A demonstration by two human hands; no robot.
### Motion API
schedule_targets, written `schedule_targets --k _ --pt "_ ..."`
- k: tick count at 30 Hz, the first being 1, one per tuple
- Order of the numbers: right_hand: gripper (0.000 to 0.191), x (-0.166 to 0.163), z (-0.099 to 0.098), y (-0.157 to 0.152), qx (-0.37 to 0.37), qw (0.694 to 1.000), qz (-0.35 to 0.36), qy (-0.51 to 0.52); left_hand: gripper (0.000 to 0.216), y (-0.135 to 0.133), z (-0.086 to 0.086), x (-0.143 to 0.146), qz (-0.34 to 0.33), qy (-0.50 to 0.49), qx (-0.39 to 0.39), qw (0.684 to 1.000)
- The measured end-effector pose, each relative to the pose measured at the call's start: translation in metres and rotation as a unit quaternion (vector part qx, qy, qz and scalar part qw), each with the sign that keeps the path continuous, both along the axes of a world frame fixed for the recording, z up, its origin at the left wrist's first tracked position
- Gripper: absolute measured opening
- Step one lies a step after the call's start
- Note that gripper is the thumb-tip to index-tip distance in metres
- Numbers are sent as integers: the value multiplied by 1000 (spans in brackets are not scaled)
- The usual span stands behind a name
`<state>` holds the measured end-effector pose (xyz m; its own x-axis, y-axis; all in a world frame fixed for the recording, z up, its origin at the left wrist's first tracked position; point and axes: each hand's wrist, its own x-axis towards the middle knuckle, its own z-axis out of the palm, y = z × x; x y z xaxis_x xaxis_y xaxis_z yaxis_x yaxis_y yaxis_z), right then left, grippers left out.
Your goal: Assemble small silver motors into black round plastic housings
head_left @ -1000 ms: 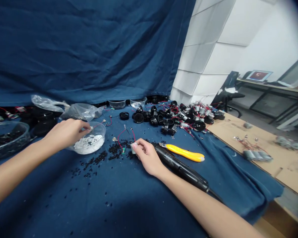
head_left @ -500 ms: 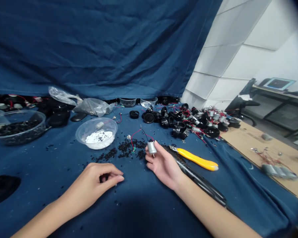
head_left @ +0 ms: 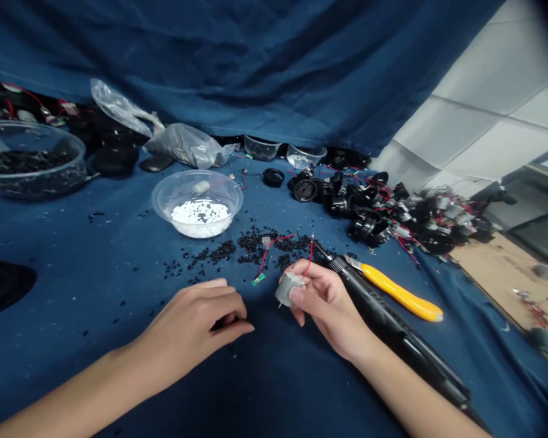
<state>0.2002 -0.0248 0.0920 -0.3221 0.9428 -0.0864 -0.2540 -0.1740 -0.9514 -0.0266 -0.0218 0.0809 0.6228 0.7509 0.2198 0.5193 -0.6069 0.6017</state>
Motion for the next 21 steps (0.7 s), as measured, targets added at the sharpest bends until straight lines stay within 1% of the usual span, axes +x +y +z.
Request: schedule_targets --k 4,7,12,17,21 --pt "20 -5 2 -7 53 994 -12 -98 15 0 1 1 9 9 -21 1000" --pt "16 -9 5 -12 92 981 9 -173 17 -1 2 1 17 18 -40 999" --pt "15 -14 7 -14 143 968 43 -200 24 -1 5 4 31 39 -74 996" --pt "16 -15 4 -14 148 954 55 -254 22 -1 6 5 33 61 -101 992" --pt "18 -15 1 -15 154 949 64 -270 24 -1 8 4 37 79 -95 992"
